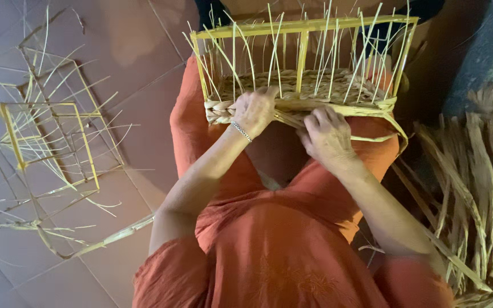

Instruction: The person weaves dried palm leaves into a rectangular basket frame, threading and tucking strands by hand to build up the sides. The person occasionally rotates the basket and pulls new strands from nearby bundles to continue weaving.

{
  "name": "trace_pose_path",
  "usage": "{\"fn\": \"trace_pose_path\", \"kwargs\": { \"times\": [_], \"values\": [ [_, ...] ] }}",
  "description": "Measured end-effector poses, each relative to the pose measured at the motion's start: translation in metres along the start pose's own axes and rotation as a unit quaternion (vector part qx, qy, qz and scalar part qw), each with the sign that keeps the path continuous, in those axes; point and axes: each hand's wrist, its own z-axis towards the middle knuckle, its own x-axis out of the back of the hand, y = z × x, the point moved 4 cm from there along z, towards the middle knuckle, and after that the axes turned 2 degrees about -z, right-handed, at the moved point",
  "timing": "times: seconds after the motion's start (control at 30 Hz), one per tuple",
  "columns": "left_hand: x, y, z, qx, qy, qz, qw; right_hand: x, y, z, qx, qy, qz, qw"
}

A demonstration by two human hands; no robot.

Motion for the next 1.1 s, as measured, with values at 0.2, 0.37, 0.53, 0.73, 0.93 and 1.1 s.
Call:
{"fn": "trace_pose_path", "kwargs": {
  "times": [0.2,0.37,0.53,0.73,0.93,1.1],
  "values": [
    [0.010,-0.010,0.001,-0.107,0.068,-0.251,0.960,0.018,0.030,-0.004,-0.149,-0.198,0.199,0.948],
    [0.033,-0.003,-0.020,-0.155,-0.009,-0.270,0.950,0.043,0.022,0.021,-0.027,0.017,-0.024,0.999],
    [0.053,0.013,-0.027,-0.203,0.022,-0.245,0.948,0.045,-0.002,0.042,0.125,0.190,-0.051,0.973],
    [0.039,0.024,-0.014,-0.090,-0.098,-0.190,0.973,0.040,0.022,0.052,0.099,0.046,-0.240,0.965],
    [0.040,0.031,-0.020,-0.129,0.078,-0.176,0.973,0.019,0.073,0.059,-0.154,-0.236,0.178,0.943],
    [0.036,0.020,-0.023,-0.126,0.107,-0.211,0.963,0.010,0.050,0.048,-0.034,-0.076,-0.027,0.996]
  ]
}}
